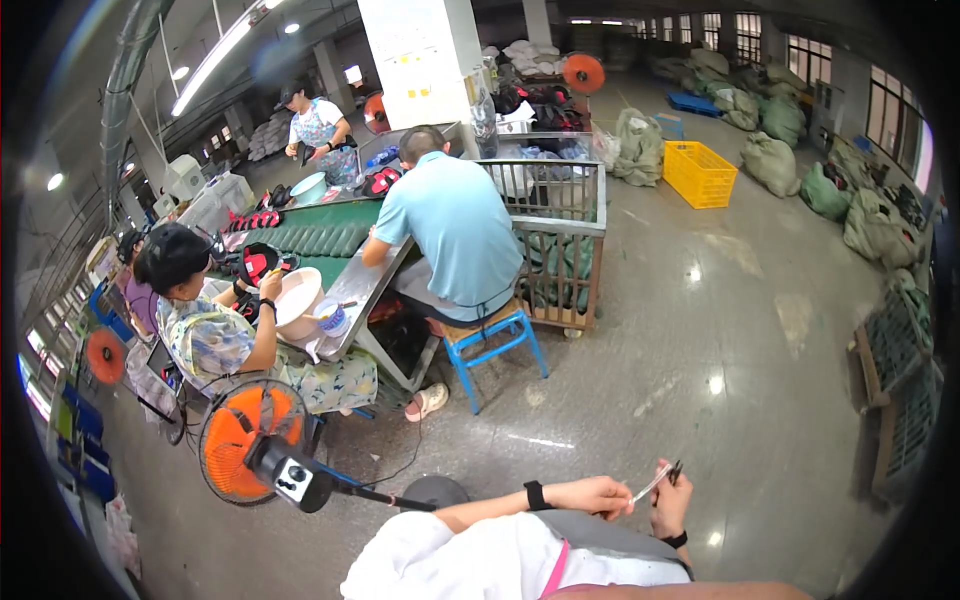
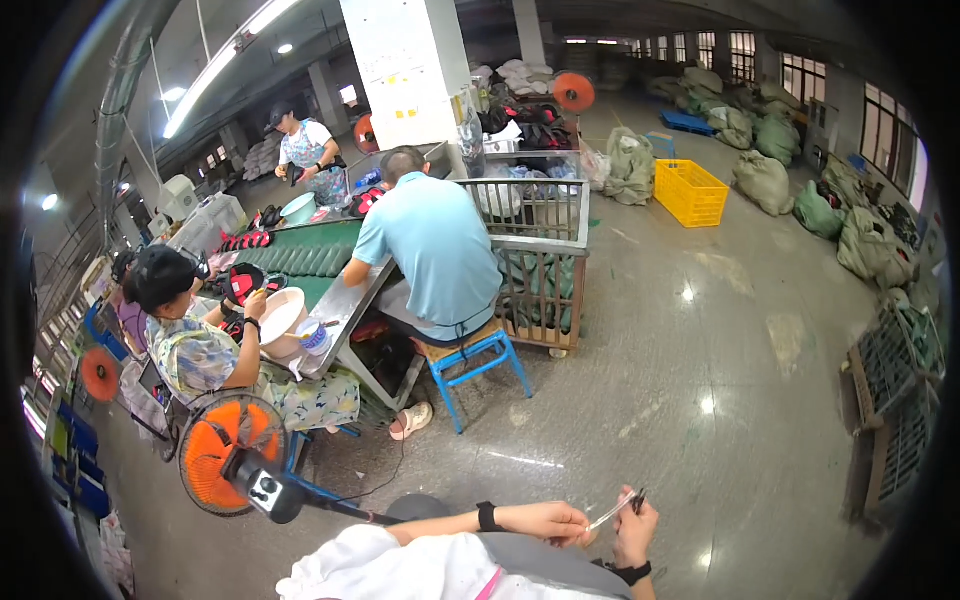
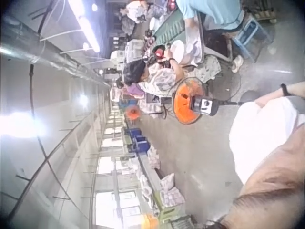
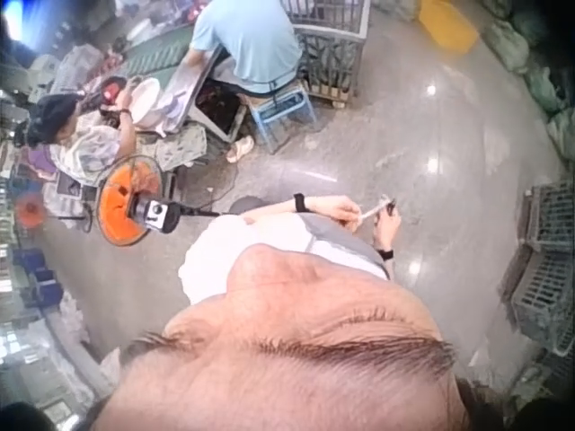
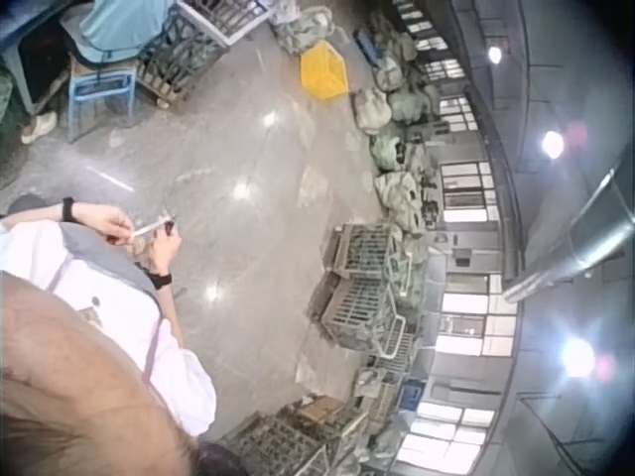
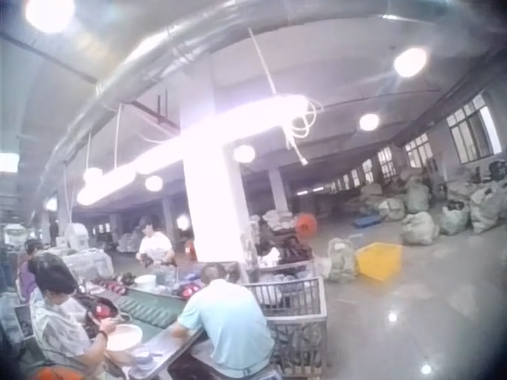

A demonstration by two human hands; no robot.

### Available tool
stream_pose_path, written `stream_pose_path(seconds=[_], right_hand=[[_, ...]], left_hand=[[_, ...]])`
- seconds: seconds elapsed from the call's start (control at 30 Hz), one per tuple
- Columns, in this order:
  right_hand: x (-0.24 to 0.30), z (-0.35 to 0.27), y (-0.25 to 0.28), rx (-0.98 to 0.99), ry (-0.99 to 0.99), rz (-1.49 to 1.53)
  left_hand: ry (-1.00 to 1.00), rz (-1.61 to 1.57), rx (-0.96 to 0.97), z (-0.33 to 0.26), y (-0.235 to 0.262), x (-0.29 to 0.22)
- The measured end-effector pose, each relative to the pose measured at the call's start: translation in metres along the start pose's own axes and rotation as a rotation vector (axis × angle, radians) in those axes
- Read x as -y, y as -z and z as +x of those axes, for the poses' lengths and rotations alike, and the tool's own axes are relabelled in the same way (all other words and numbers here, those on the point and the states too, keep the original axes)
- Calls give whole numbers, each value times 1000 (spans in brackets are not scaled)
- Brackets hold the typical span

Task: The recorder is organizing and inspecting completed shoe uppers in a shoe manufacturing facility.

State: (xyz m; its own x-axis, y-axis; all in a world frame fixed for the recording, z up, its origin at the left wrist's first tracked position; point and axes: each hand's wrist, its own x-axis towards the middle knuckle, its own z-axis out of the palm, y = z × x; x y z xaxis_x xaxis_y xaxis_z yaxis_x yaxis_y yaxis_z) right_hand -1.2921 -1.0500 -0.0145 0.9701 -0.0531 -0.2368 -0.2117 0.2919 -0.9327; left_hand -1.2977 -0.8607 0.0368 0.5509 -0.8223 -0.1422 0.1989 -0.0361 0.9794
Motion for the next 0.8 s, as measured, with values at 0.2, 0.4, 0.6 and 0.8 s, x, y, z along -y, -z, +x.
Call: stream_pose_path(seconds=[0.2,0.4,0.6,0.8], right_hand=[[45,173,-5,490,-466,919],[82,310,-31,803,-536,905],[133,479,-67,896,-306,-56],[191,618,-75,865,187,-648]], left_hand=[[-33,-327,-170,96,101,-36],[-328,-901,-514,159,208,-18],[-639,-979,-343,240,357,-58],[-158,-17,-382,332,472,-110]])
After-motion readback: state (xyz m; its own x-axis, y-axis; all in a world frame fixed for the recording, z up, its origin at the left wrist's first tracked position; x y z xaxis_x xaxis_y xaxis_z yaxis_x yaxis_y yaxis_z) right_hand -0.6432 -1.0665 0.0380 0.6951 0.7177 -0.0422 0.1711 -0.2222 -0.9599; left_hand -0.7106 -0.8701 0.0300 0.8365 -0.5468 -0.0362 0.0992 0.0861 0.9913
